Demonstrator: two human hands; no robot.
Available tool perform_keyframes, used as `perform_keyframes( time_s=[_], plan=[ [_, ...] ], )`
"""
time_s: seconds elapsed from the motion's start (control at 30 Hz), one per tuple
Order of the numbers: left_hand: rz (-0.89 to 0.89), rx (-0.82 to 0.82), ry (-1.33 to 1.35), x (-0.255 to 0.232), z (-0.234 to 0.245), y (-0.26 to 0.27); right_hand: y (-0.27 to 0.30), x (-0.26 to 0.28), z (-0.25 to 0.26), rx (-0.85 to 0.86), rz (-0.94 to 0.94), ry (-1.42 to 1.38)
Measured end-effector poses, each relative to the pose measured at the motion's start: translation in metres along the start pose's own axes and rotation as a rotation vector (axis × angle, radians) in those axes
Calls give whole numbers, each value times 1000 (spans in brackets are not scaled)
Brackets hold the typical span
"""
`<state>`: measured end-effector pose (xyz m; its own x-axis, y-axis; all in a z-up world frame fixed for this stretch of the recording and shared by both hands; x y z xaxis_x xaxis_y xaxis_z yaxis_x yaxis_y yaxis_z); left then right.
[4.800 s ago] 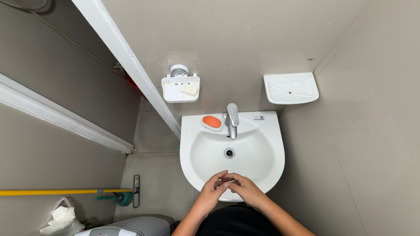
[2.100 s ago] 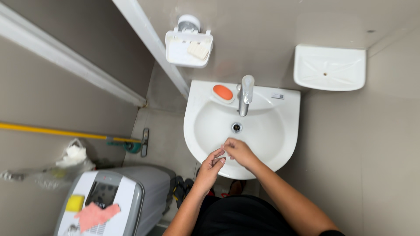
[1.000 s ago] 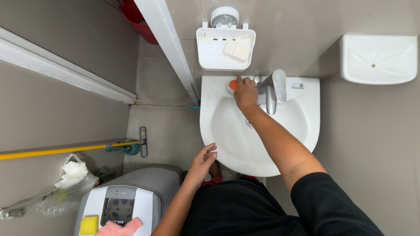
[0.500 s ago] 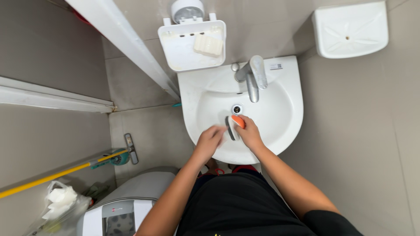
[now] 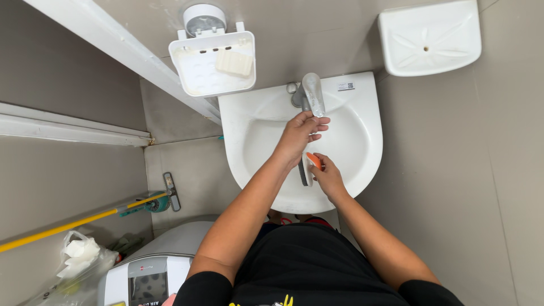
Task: The person turns on the faucet and wets an orange sponge. They scrub the sink basin, faucet, and surrounding surfaces with the sponge, rinsing it under the running water periodically.
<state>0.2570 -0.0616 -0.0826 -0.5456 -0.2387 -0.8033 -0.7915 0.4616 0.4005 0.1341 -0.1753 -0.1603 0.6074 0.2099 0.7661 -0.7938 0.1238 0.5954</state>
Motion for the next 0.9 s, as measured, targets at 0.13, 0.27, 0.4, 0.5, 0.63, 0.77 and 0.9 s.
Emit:
perform_keyframes(
  time_s=[0.13, 0.27, 0.4, 0.5, 0.63, 0.77, 0.9],
  plan=[
    [1, -33, -5, -9, -2, 1, -2, 5, 8, 12, -11, 9],
    [-5, -62, -6, -16, -2, 1, -11, -3, 11, 30, -28, -37],
    [-19, -64, 6, -20, -3, 1, -26, -17, 16, 32, -45, -153],
    [-31, -72, 6, -23, -3, 2, -40, -24, 19, 18, -65, -215],
    [-26, -75, -12, -27, -4, 3, -59, -18, 17, 58, -91, -325],
    [-39, -59, 3, -28, -4, 5, -76, -12, 10, 85, -97, -356],
    [-58, -51, -8, -31, -1, 9, -82, -8, 3, 119, -59, -408]
  ],
)
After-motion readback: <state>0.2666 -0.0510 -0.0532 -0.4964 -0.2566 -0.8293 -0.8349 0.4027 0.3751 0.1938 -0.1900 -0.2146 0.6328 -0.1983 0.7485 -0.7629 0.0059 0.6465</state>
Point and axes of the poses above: each hand's wrist, its own y-axis away from the middle knuckle, its own z-axis out of the back of the hand, x = y × z, the point moved 5 cm from there along -y, towards the middle knuckle, and after that the axes turned 3 degrees about x, right-handed, at the moved point
